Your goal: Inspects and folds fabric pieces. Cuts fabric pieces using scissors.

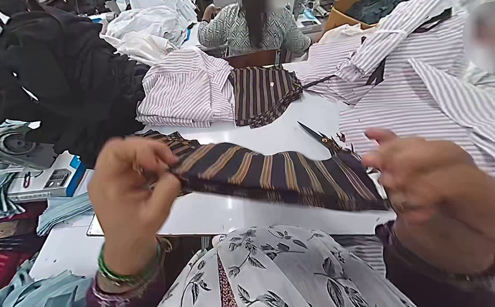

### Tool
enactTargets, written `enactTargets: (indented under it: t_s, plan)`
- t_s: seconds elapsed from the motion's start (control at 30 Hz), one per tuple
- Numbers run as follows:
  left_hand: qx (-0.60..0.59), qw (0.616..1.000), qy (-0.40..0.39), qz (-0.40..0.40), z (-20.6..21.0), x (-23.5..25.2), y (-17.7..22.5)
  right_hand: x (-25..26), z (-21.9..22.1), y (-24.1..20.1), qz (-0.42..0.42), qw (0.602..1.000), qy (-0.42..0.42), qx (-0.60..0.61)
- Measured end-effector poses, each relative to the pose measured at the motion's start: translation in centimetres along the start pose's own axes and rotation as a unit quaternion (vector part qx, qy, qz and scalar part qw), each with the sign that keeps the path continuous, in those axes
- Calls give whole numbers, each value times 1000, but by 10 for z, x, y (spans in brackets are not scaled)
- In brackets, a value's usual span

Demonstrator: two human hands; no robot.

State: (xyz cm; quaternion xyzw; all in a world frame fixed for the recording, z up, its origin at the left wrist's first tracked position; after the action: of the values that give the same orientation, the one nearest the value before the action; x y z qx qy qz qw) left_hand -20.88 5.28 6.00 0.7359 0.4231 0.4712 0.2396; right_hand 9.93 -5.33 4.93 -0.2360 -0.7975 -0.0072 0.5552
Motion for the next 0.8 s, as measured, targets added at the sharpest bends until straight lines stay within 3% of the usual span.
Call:
enactTargets:
  t_s: [0.13,0.3,0.4,0.47,0.6,0.7,0.8]
  plan:
    - [41,995,-36,-84,16,27,-24,14,4,26,3,1000,-3,-4]
    - [-88,988,-46,-116,21,26,-34,9,7,9,-21,999,21,-36]
    - [-137,979,-56,-141,31,28,-48,8,10,2,-22,997,-8,-68]
    - [-150,981,-65,-100,36,22,-54,4,11,0,-16,996,-20,-90]
    - [-57,993,-75,69,42,7,-42,-6,7,11,-3,995,-10,-101]
    - [-22,989,-89,113,43,1,-35,-9,4,14,2,994,-3,-111]
    - [86,975,-107,173,48,-4,-29,-11,0,18,8,993,8,-117]
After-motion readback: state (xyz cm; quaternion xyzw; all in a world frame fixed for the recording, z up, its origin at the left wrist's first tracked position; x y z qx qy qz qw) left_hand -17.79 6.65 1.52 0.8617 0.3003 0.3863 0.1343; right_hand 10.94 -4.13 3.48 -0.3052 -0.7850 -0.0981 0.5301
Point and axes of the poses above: each hand's wrist, its own x-axis towards the middle knuckle, its own z-axis out of the palm, y = z × x, the point moved 8 cm from there along x, towards the middle knuckle, and after that the axes turned 15 degrees about -z, right-handed, at the moved point
